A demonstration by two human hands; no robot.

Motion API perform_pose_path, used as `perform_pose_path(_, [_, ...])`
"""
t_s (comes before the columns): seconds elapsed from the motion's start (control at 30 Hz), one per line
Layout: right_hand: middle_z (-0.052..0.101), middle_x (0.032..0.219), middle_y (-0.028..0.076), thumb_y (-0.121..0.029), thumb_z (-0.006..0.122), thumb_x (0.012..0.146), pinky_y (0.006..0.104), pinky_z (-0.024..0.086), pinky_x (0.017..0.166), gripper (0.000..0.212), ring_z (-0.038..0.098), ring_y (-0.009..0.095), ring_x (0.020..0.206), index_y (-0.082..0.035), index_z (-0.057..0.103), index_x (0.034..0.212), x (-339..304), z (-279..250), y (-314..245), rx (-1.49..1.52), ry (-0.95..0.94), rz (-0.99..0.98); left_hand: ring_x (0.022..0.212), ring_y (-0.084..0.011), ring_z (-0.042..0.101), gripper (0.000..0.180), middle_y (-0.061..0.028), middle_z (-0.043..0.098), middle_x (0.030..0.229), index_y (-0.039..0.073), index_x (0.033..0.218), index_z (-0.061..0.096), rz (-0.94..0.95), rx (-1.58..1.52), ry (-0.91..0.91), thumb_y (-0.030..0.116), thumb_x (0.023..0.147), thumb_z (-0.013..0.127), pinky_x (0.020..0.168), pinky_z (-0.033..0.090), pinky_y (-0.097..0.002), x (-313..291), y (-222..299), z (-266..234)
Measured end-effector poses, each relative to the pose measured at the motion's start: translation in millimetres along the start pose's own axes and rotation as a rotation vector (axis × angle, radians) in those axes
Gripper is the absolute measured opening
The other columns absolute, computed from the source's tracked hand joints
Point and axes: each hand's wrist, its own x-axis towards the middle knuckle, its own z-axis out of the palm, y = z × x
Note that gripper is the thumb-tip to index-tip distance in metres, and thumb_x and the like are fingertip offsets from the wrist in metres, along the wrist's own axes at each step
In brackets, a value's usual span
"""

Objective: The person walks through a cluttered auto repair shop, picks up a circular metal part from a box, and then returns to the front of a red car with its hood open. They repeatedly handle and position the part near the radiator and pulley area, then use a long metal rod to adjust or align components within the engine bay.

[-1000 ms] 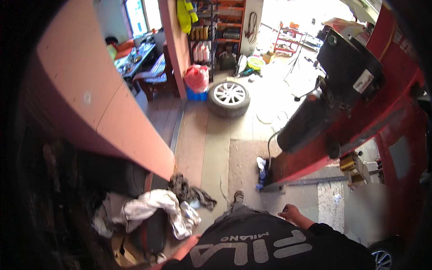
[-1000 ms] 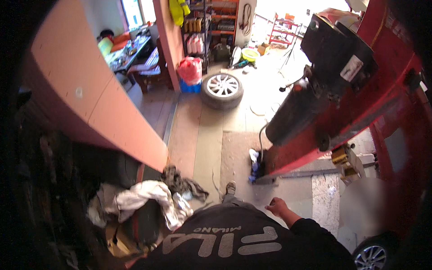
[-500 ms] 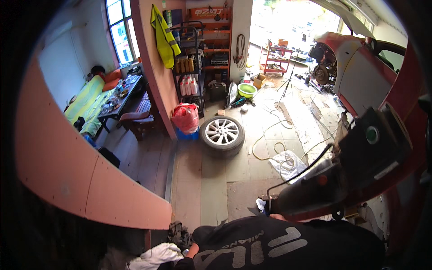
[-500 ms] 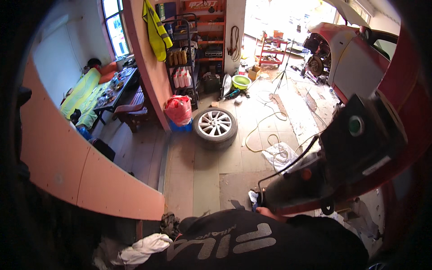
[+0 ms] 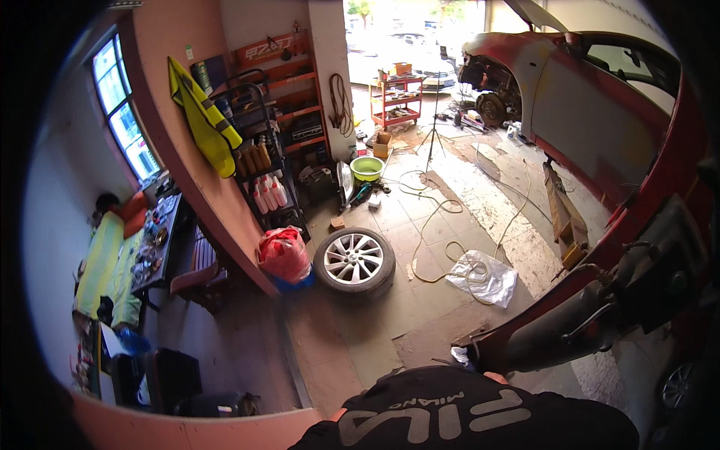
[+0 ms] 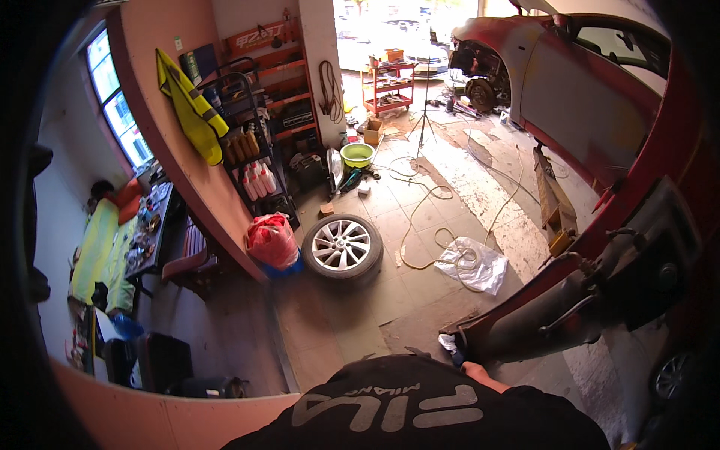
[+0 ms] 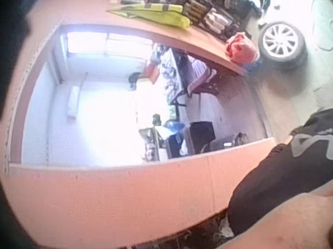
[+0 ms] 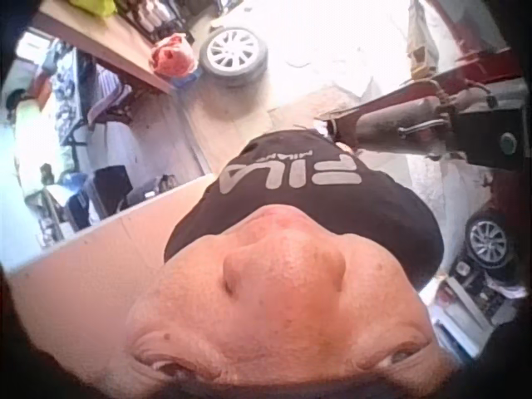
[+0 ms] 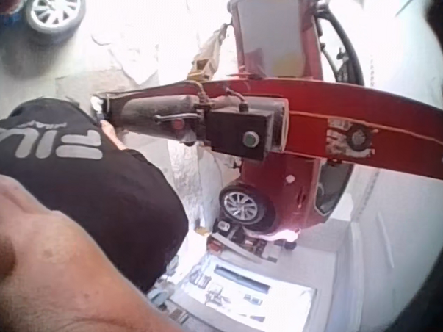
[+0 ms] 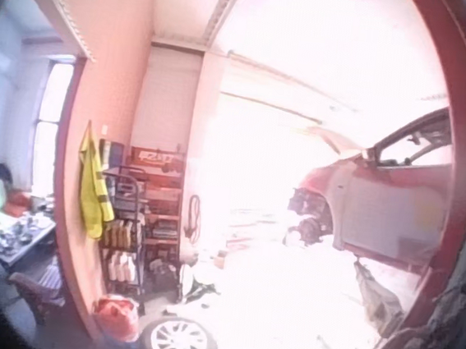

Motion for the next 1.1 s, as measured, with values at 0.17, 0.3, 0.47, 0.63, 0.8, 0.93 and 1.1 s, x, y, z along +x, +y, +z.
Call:
perform_pose_path(0.17, [0.077,0.098,0.022,-0.047,0.092,0.08,0.0487,0.06,0.085,0.05,0.076,0.042,0.1,-0.006,0.071,0.1,25.0,1.9,-97.4,-0.175,0.175,-0.022,0.109,-0.0408,0.076,0.028,-0.0194,0.08,0.119,0.01,0.119,0.08,-0.027,0.03,-0.031,0.027,0.099,0.071,0.092,0.058,-0.0515,16.4,-34.0,-65.2])
perform_pose_path(0.3, [0.077,0.099,0.022,-0.038,0.093,0.08,0.0504,0.061,0.086,0.045,0.076,0.043,0.1,-0.005,0.069,0.098,57.5,-15.8,-154.5,-0.211,0.191,-0.033,0.109,-0.0408,0.076,0.028,-0.0195,0.08,0.119,0.009,0.119,0.08,-0.143,0.07,-0.014,0.027,0.099,0.071,0.092,0.058,-0.0513,14.2,-77.7,-111.6])
perform_pose_path(0.47, [0.077,0.108,0.023,-0.035,0.09,0.083,0.0514,0.06,0.092,0.045,0.073,0.045,0.106,-0.002,0.069,0.107,121.4,-34.6,-189.6,-0.208,0.13,0.072,0.108,-0.0409,0.076,0.027,-0.0195,0.08,0.119,0.009,0.118,0.08,-0.288,0.093,0.01,0.026,0.099,0.071,0.092,0.058,-0.0509,9.9,-113.6,-148.0])
perform_pose_path(0.63, [0.076,0.107,0.025,-0.035,0.09,0.083,0.052,0.059,0.092,0.044,0.073,0.045,0.106,-0.003,0.07,0.105,229.2,-65.9,-187.8,-0.188,0.12,0.021,0.108,-0.041,0.076,0.027,-0.0196,0.08,0.118,0.009,0.117,0.08,-0.342,0.137,0.005,0.026,0.099,0.071,0.091,0.058,-0.0506,70.4,-96.8,-143.6])
perform_pose_path(0.8, [0.076,0.104,0.025,-0.034,0.089,0.084,0.0521,0.059,0.089,0.041,0.073,0.045,0.103,-0.003,0.07,0.102,354.5,-148.6,-186.8,-0.157,0.07,-0.049,0.107,-0.0411,0.076,0.026,-0.0197,0.08,0.118,0.009,0.117,0.08,-0.264,0.194,0.012,0.025,0.098,0.071,0.091,0.058,-0.0503,180.8,-54.1,-113.0])
perform_pose_path(0.93, [0.076,0.101,0.023,-0.034,0.089,0.084,0.0508,0.059,0.087,0.041,0.074,0.043,0.1,-0.003,0.07,0.102,437.5,-253.5,-192.3,-0.149,0.029,-0.088,0.107,-0.0411,0.076,0.026,-0.0198,0.08,0.117,0.009,0.117,0.08,-0.026,0.213,0.005,0.025,0.098,0.071,0.091,0.058,-0.0501,270.9,-23.3,-90.0])
perform_pose_path(1.1, [0.076,0.099,0.022,-0.032,0.09,0.084,0.0493,0.059,0.085,0.042,0.074,0.042,0.097,0.0,0.069,0.1,541.1,-355.2,-212.2,-0.129,0.146,-0.068,0.104,-0.0423,0.075,0.025,-0.0209,0.079,0.112,0.008,0.112,0.08,-0.002,0.385,0.037,0.026,0.095,0.073,0.089,0.058,-0.0484,395.3,70.6,-93.9])
